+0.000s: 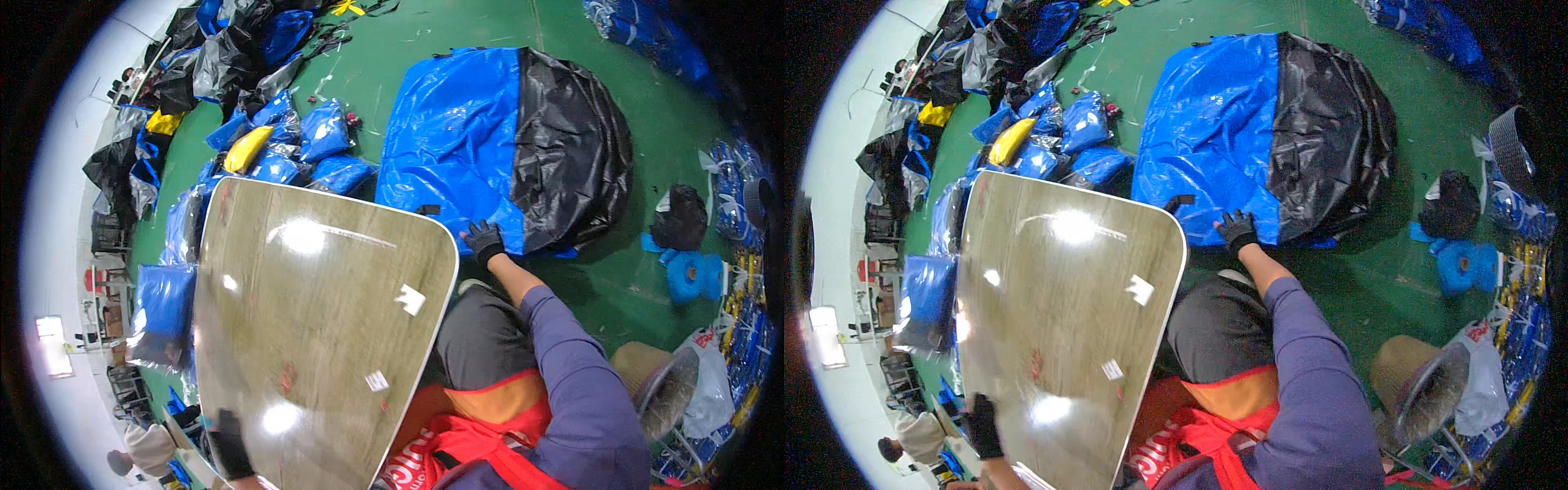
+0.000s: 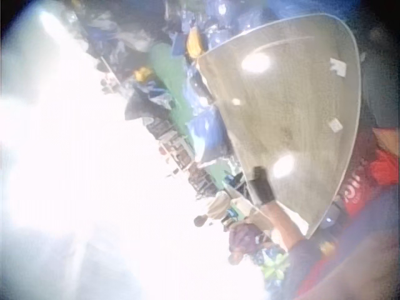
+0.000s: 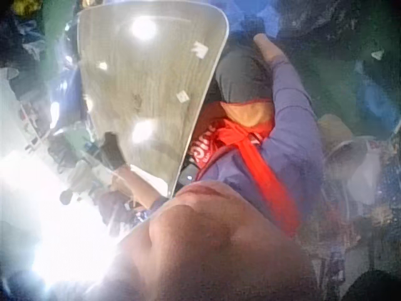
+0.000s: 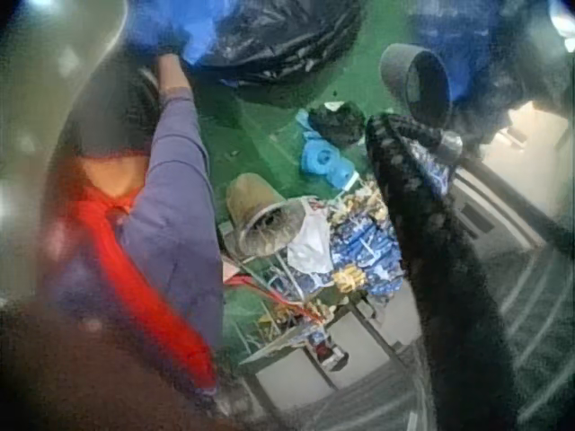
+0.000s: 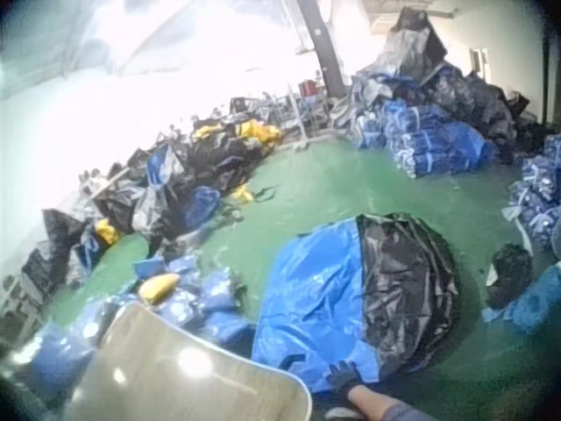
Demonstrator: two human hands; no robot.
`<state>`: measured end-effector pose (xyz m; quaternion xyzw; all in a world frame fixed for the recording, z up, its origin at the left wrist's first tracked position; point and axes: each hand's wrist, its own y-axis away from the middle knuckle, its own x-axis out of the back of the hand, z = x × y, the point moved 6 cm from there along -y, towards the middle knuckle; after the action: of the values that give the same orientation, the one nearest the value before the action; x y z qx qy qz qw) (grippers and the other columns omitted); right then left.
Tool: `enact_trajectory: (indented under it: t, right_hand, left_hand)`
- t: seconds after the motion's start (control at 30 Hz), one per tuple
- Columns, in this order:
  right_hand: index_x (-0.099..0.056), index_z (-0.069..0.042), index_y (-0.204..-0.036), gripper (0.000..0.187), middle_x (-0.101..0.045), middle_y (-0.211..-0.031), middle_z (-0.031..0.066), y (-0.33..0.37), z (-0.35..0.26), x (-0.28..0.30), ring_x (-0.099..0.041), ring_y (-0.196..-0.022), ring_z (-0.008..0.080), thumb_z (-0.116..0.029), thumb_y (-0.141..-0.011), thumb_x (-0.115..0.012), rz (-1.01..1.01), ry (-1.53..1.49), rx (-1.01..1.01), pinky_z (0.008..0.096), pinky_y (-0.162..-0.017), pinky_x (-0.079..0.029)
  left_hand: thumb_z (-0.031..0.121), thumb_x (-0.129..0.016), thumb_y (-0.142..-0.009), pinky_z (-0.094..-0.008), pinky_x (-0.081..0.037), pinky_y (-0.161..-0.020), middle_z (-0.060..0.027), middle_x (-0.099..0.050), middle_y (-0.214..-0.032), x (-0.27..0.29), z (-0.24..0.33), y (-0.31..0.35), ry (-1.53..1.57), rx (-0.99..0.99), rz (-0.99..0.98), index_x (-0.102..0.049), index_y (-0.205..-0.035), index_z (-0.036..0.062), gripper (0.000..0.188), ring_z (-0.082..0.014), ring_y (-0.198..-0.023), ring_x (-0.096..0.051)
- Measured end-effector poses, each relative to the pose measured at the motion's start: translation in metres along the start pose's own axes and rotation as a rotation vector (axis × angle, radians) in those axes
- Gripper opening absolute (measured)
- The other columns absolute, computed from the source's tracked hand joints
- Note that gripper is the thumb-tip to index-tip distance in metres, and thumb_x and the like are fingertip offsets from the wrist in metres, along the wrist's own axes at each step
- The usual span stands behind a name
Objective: The person repeatedly folds blue and black soft goods, places them into clear plastic bags, and seals the bags. The process is repeated multiple times with similar items on a worktable in a factory setting.
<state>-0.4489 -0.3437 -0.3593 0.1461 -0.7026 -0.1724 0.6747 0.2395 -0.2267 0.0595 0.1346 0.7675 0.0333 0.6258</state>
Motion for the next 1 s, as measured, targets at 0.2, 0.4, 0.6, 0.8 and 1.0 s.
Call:
enact_trajectory:
  t: [0.2, 0.4, 0.6, 0.8, 1.0]
  right_hand:
    - [-0.065, -0.018, -0.113, 0.036, -0.066, -0.109, 0.0154, -0.051, 0.105, 0.074, -0.064, -0.096, 0.0300, -0.041, -0.087, -0.053, 0.103, -1.069, -0.079, 0.0415, -0.087, -0.049]
    - [-0.060, -0.007, -0.122, 0.037, -0.066, -0.108, 0.0167, 0.051, 0.070, 0.340, -0.063, -0.098, 0.0304, -0.020, -0.087, -0.056, 0.815, -0.972, 0.418, 0.0398, -0.085, -0.049]
    - [-0.057, -0.007, -0.122, 0.036, -0.056, -0.126, 0.0162, 0.310, -0.161, 0.397, -0.053, -0.116, 0.0296, -0.008, -0.087, -0.053, -0.250, -1.149, 1.620, 0.0416, -0.101, -0.041]
    - [-0.063, -0.006, -0.110, 0.034, -0.065, -0.103, 0.0166, 0.469, -0.246, 0.285, -0.064, -0.092, 0.0338, -0.023, -0.083, -0.053, -0.077, 0.101, 1.886, 0.0486, -0.074, -0.051]
    - [-0.059, -0.016, -0.123, 0.045, -0.060, -0.122, 0.0170, 0.518, -0.257, 0.194, -0.059, -0.106, 0.0363, -0.038, -0.084, -0.060, -0.247, -0.350, 1.897, 0.0488, -0.087, -0.046]
  left_hand:
    - [0.033, -0.065, -0.088, -0.0382, -0.045, -0.093, -0.0141, -0.056, -0.123, 0.100, -0.111, 0.028, -1.954, -0.522, 0.314, -0.041, -0.134, 0.0036, 0.060, -0.0238, -0.113, -0.055]
    - [0.044, -0.059, -0.089, -0.0416, -0.046, -0.093, -0.0156, -0.057, -0.122, 0.104, -0.146, 0.021, -1.612, -0.276, 0.321, -0.038, -0.135, 0.0037, 0.065, -0.0290, -0.108, -0.057]
    - [0.066, -0.028, -0.091, -0.0515, -0.033, -0.105, -0.0157, -0.043, -0.139, 0.042, -0.180, -0.025, -1.506, 0.024, -0.017, -0.038, -0.137, 0.0116, 0.072, -0.0344, -0.126, -0.043]
    - [0.068, -0.038, -0.088, -0.0522, -0.034, -0.104, -0.0161, -0.041, -0.141, -0.061, -0.141, 0.009, -1.040, -0.183, 0.075, -0.034, -0.142, 0.0100, 0.079, -0.0375, -0.126, -0.041]
    - [0.063, -0.044, -0.087, -0.0497, -0.037, -0.101, -0.0151, -0.044, -0.137, -0.050, -0.070, 0.097, -1.243, -0.333, 0.046, -0.038, -0.139, 0.0081, 0.076, -0.0350, -0.121, -0.045]
